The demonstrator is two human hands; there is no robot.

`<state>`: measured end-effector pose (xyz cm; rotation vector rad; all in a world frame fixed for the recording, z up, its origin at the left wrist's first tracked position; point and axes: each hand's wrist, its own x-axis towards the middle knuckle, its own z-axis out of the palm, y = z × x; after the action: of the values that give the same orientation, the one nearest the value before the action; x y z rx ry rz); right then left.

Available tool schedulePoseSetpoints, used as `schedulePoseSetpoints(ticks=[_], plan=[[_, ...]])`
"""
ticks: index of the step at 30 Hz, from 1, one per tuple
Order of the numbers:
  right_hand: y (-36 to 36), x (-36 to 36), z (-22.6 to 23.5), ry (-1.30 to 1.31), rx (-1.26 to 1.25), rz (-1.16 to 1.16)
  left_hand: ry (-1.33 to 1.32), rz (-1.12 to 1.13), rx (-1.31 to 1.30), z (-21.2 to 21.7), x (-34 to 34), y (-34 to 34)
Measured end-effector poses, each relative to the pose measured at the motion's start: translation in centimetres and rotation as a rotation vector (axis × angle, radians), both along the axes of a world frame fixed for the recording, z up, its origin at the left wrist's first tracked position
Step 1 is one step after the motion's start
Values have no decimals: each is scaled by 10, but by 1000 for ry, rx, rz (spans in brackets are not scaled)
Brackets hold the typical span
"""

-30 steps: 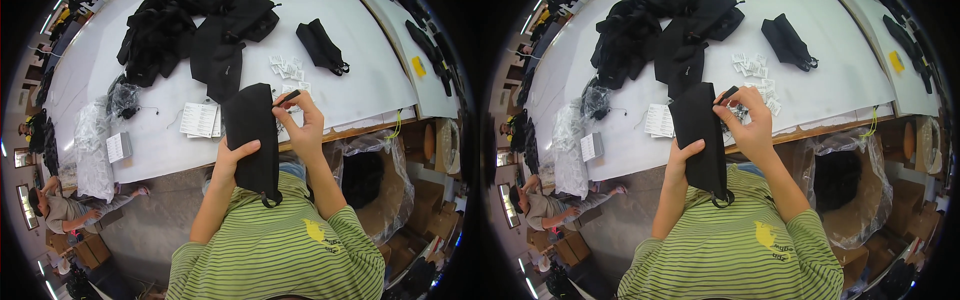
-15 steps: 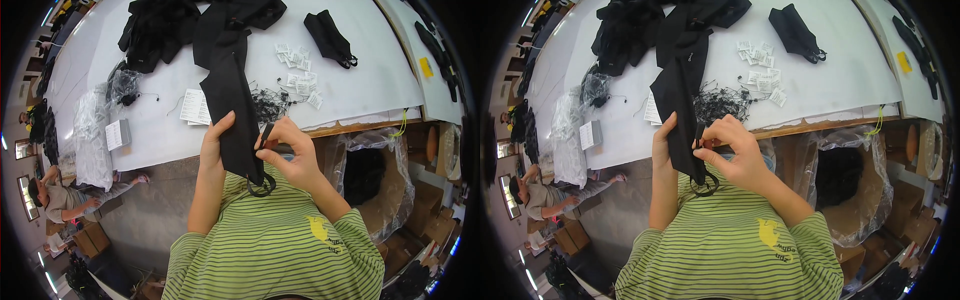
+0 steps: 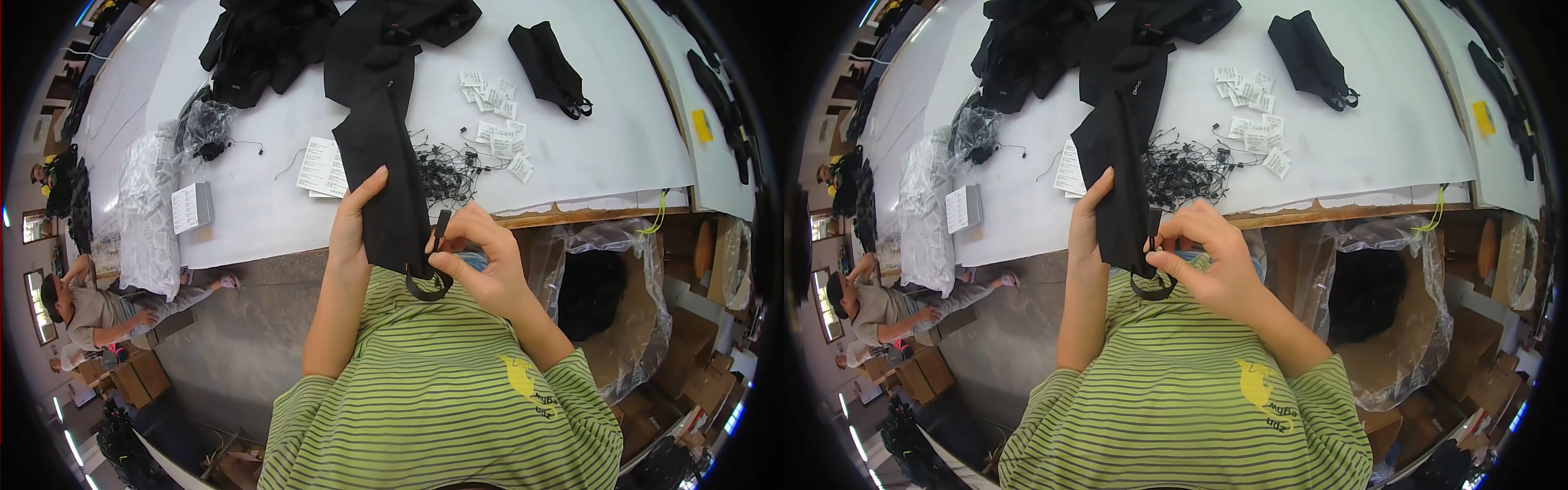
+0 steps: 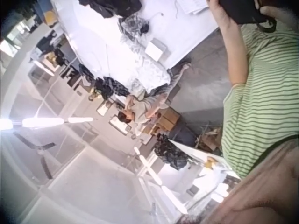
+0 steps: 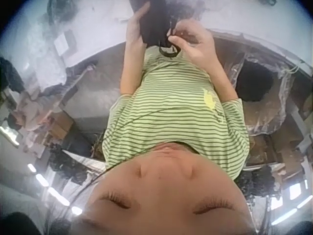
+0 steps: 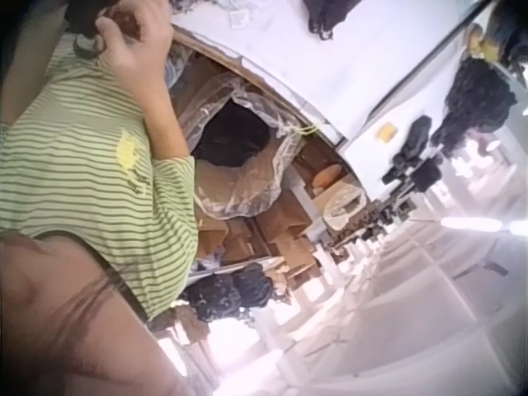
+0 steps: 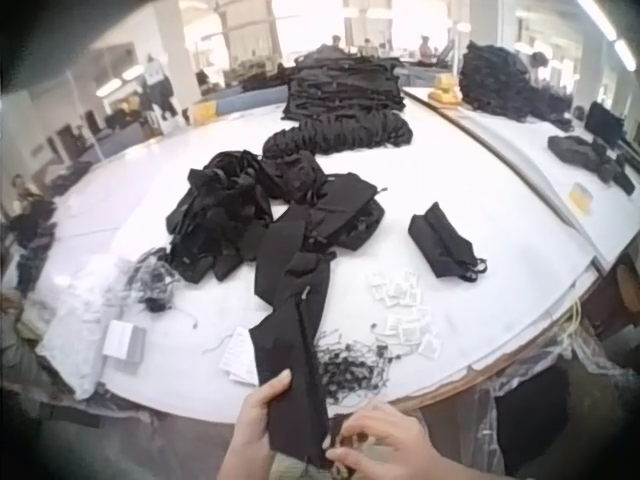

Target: The recorder is placing small instruction booklets into black zipper cases.

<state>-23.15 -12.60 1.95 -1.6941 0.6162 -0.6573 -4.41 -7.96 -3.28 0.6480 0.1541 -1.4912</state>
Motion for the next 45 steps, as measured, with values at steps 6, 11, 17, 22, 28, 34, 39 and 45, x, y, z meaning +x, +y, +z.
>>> schedulePoseSetpoints(ticks=[6,11,17,22,28,34,39,45], plan=[[-9,2,12,182,-528,-206,-246,169,135,4,-2,-2],[-5,14,13,432,-977,78,-225,84,68,20,-23,8],[-34,8,7,118,-464,-38,-639,66,-33,12,-7,23],[-43,-11,-14,-121,237,-71,-1249,105,-163,13,16,25],[-51,-11,-34,-124,272,-173,-1346,110,-191,5,14,18],[-62,-19,-25,-38,243,-79,-1372,85,-166,6,9,11],[-95,-34,-17,189,162,-54,-1663,-7,-186,48,-8,-10],[-236,-74,-17,104,-617,-856,-1891,-163,-1068,160,-37,10]])
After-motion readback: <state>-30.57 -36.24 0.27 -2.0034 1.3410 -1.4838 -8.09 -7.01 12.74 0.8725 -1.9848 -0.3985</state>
